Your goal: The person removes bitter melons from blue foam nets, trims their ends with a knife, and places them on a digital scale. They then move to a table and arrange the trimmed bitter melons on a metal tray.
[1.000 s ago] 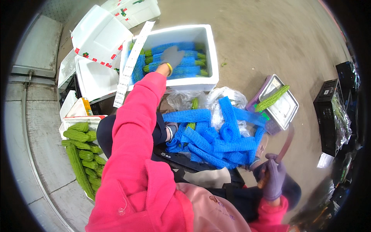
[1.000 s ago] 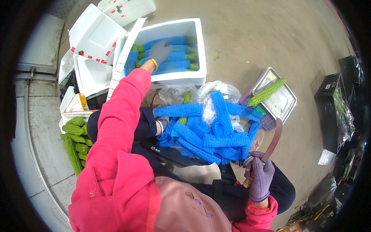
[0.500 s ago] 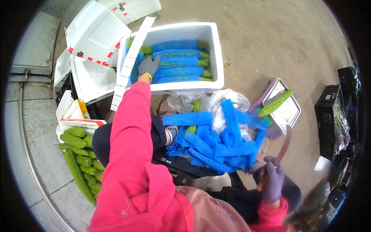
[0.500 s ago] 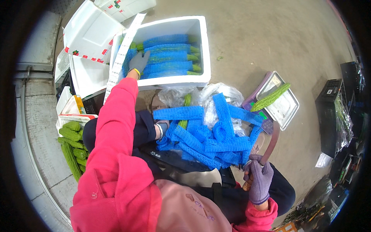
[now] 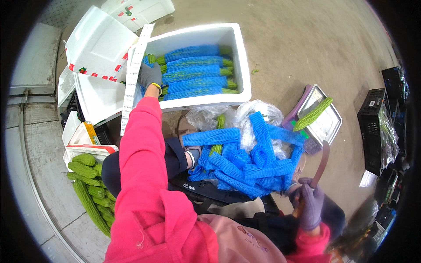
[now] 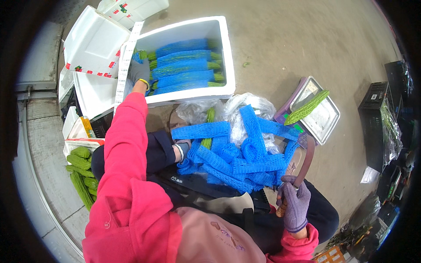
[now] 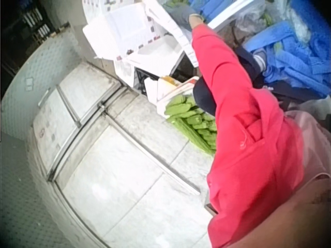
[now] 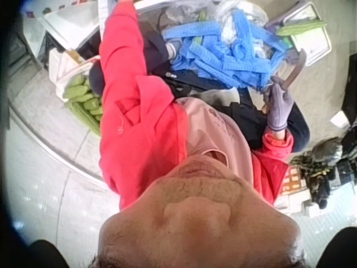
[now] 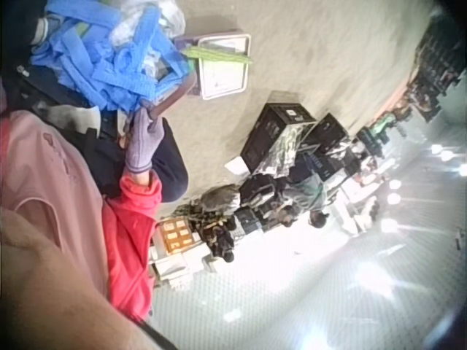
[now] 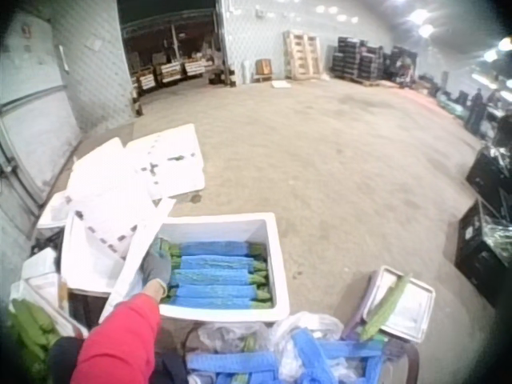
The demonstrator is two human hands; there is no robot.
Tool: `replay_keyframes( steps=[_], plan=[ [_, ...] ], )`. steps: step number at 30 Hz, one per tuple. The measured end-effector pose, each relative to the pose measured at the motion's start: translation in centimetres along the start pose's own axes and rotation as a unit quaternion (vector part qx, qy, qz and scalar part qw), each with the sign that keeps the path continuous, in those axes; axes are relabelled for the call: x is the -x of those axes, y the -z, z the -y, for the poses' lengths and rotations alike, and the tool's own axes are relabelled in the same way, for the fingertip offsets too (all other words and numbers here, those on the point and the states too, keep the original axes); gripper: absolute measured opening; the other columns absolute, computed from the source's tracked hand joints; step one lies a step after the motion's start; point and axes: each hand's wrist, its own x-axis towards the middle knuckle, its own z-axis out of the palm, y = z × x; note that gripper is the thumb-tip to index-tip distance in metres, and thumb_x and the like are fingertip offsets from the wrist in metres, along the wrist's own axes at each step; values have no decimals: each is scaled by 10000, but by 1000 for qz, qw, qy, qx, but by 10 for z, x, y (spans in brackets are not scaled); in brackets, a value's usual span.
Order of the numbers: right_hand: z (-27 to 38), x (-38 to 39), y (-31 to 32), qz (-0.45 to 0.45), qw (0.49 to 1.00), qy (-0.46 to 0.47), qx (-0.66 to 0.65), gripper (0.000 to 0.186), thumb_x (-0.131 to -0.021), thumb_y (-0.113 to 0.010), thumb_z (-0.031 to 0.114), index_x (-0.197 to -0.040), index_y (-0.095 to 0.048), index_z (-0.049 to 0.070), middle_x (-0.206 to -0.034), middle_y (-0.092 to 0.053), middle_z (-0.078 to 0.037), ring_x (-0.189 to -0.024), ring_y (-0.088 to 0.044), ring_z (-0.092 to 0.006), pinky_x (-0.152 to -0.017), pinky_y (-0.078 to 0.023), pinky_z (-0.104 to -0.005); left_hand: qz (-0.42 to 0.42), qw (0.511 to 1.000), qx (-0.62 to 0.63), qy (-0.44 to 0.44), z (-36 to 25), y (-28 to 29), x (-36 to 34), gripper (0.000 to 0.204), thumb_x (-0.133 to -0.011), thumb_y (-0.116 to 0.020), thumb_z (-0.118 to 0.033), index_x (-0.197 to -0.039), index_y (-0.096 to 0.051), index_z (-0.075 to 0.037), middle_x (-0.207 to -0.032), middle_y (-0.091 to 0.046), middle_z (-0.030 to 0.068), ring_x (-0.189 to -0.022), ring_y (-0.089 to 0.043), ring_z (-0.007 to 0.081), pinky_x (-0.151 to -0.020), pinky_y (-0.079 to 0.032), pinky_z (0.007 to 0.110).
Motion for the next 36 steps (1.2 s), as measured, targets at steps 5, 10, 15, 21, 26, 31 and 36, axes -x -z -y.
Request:
replay_keyframes(
  steps=[5, 10, 15, 21, 26, 31, 36],
  plan=[
    [-1, -3, -1, -2, 1000, -6, -1, 226, -986, -558, 170, -1125, -577, -8, -678, -552, -52, -500, -499, -101, -454, -380, -210, 5, 994, 39, 100, 8, -5, -23, 943, -751, -678, -620, -1439, -380, -47, -1418, -469, 236, -1291, -459, 392, -1061, -356, 475],
    [-3, -6, -5, -4, 1000, 10, 13, 225, -983, -557, 165, -1125, -577, -9, -677, -548, -50, -500, -499, -99, -449, -383, -215, 138, 987, -32, 76, 3, 7, -31, 807, -760, -645, -632, -1311, -532, -53, -1298, -560, 237, -1201, -535, 392, -1011, -409, 471],
    [-2, -6, -8, 5, 1000, 4, 10, 232, -979, -563, 172, -1123, -577, -9, -675, -546, -46, -496, -499, -101, -458, -398, -218, 135, 989, -45, 43, 0, 7, -27, 742, -748, -689, -586, -1235, -593, -35, -1223, -605, 245, -1171, -566, 376, -988, -431, 466],
    [-2, -5, -6, 1, 1000, -8, 16, 231, -979, -564, 173, -1125, -577, -6, -673, -549, -47, -494, -501, -103, -460, -403, -218, 174, 977, 74, 94, 8, 6, -21, 716, -721, -761, -488, -1224, -572, -15, -1189, -635, 248, -1119, -613, 385, -933, -481, 462],
    [-5, -3, -3, 9, 1000, -5, 6, 217, -987, -552, 164, -1128, -577, 1, -680, -560, -52, -498, -503, -105, -461, -401, -220, 188, 978, 49, 78, -9, 23, -1, 680, -726, -757, -450, -1218, -563, -24, -1176, -652, 214, -1105, -622, 380, -951, -467, 460],
    [-9, 1, 0, 10, 1000, 16, -1, 201, -993, -543, 152, -1132, -579, 11, -686, -565, -56, -499, -503, -112, -463, -395, -222, 102, 990, 96, -32, -34, 38, 21, 639, -734, -750, -432, -1206, -580, -37, -1159, -654, 201, -1084, -620, 369, -946, -454, 468],
    [-13, 7, 2, 19, 999, 41, -5, 194, -994, -547, 146, -1123, -582, 5, -688, -562, -54, -515, -512, -109, -471, -398, -223, 52, 960, 198, -192, -99, 62, 30, 619, -748, -755, -457, -1168, -592, -33, -1086, -661, 200, -1004, -625, 396, -880, -482, 473]
  ],
)
